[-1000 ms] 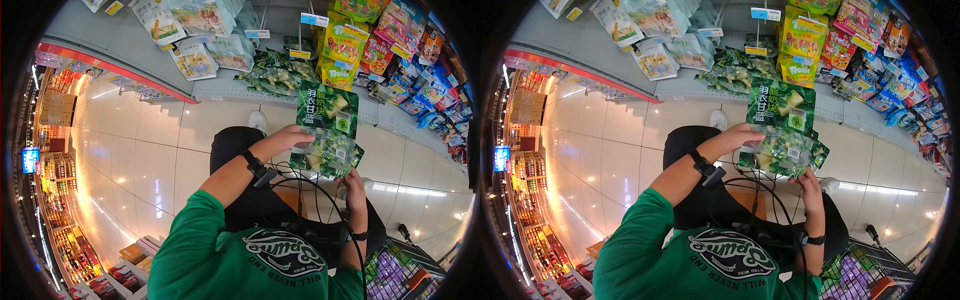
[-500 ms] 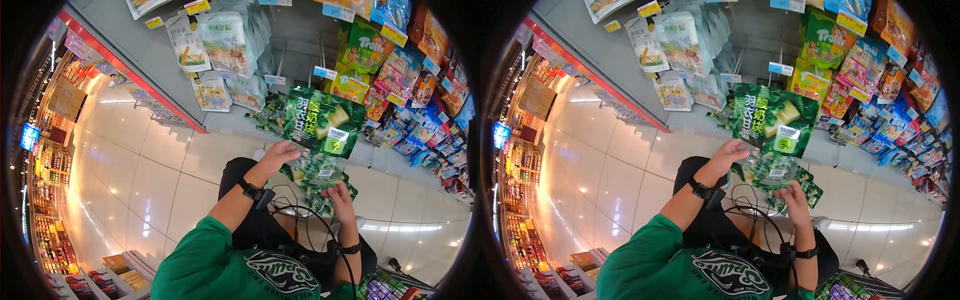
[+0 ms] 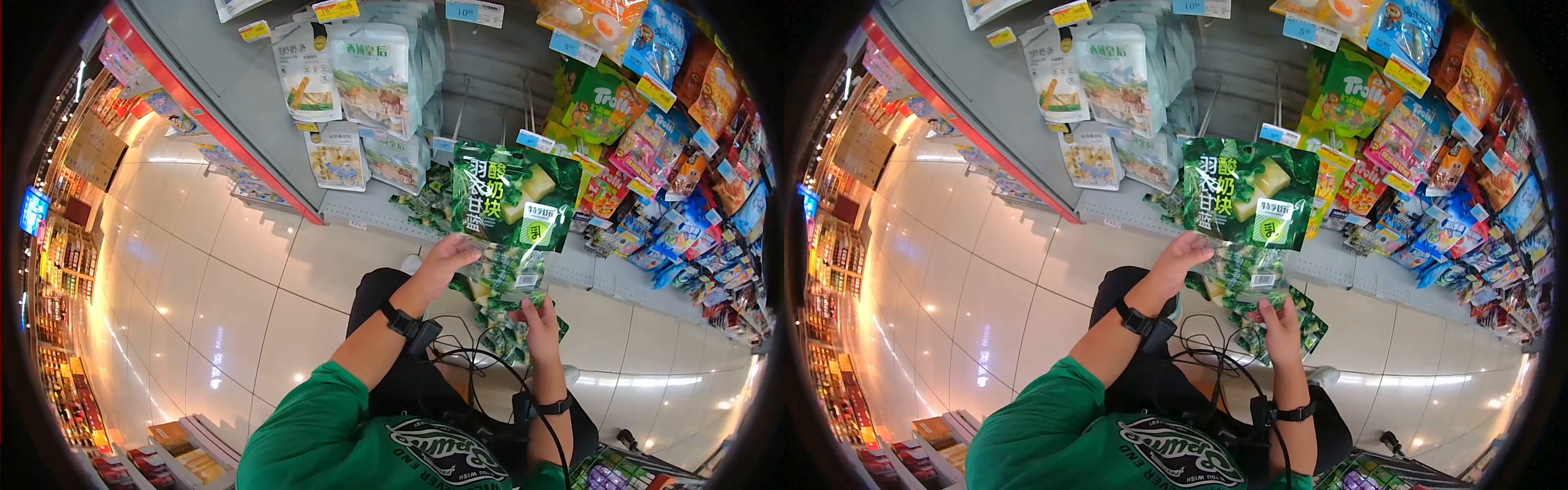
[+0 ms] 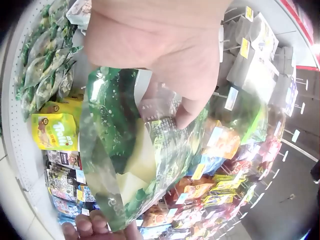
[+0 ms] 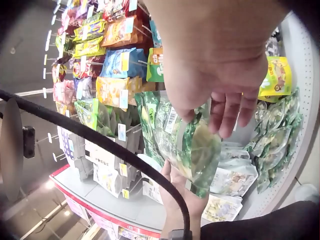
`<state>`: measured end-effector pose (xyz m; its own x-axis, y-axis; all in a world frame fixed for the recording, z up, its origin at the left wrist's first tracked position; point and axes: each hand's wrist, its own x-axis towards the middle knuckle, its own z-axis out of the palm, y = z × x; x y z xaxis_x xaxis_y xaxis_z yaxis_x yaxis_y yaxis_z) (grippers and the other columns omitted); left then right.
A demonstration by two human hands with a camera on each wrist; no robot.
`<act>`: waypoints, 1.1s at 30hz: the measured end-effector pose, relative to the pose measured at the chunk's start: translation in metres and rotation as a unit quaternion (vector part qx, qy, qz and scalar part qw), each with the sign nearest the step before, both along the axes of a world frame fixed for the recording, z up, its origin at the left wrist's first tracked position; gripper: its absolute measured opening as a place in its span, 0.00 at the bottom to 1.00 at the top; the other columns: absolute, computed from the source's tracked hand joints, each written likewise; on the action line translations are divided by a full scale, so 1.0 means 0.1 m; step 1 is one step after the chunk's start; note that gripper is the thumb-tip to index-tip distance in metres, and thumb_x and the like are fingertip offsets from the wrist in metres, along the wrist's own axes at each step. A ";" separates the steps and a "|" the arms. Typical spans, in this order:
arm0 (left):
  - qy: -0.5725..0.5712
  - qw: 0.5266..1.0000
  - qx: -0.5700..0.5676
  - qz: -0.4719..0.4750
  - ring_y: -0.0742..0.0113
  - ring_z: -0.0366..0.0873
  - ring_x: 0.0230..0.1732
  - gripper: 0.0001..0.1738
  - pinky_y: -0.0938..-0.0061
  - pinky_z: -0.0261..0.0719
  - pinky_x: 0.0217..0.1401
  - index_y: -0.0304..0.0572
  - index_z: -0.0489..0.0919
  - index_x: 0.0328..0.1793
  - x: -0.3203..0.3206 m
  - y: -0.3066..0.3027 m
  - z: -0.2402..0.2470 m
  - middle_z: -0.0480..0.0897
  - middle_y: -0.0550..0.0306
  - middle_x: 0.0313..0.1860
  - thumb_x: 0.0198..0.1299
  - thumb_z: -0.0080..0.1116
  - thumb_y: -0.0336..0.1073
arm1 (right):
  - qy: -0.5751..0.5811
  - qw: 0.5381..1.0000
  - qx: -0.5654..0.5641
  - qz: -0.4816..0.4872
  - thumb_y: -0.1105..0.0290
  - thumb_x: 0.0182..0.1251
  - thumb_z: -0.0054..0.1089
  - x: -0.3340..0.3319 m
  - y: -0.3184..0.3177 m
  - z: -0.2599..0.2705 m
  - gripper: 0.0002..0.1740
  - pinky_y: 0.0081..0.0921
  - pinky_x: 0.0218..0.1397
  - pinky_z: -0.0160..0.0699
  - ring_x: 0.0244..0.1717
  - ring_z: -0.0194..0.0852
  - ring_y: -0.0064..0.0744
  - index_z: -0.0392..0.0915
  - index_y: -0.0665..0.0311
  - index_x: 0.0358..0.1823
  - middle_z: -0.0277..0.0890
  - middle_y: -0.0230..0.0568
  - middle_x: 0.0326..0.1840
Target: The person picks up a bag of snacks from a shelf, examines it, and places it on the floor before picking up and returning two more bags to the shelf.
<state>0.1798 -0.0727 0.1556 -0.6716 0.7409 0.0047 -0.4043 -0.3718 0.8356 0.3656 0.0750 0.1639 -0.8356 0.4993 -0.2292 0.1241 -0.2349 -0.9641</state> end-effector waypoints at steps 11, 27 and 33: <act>-0.087 0.994 -0.014 -0.058 0.69 0.74 0.53 0.20 0.72 0.68 0.57 0.41 0.72 0.58 -0.14 0.23 -0.16 0.78 0.60 0.51 0.64 0.52 0.42 | 0.032 0.991 -0.081 -0.106 0.65 0.70 0.53 0.02 0.23 -0.18 0.16 0.22 0.38 0.74 0.31 0.75 0.23 0.69 0.64 0.54 0.76 0.33 0.39; 0.205 0.941 -0.188 -0.191 0.67 0.74 0.51 0.19 0.70 0.70 0.57 0.41 0.77 0.56 -0.13 0.29 -0.27 0.81 0.56 0.50 0.58 0.60 0.34 | 0.011 0.969 -0.181 -0.169 0.58 0.70 0.50 0.08 0.27 -0.36 0.21 0.33 0.53 0.69 0.56 0.68 0.29 0.64 0.51 0.62 0.69 0.30 0.58; 0.180 0.939 -0.225 -0.186 0.69 0.76 0.46 0.19 0.71 0.72 0.53 0.41 0.77 0.55 -0.15 0.25 -0.09 0.82 0.58 0.46 0.57 0.62 0.35 | 0.026 0.968 -0.176 -0.180 0.58 0.70 0.52 0.05 0.18 -0.36 0.21 0.30 0.49 0.69 0.53 0.69 0.29 0.65 0.53 0.61 0.69 0.30 0.57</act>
<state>0.1650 -0.0473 0.1462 -0.3813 0.9051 -0.1882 -0.0969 0.1633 0.9818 0.3711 0.0931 0.1278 -0.6376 0.6587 -0.3994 -0.0734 -0.5681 -0.8197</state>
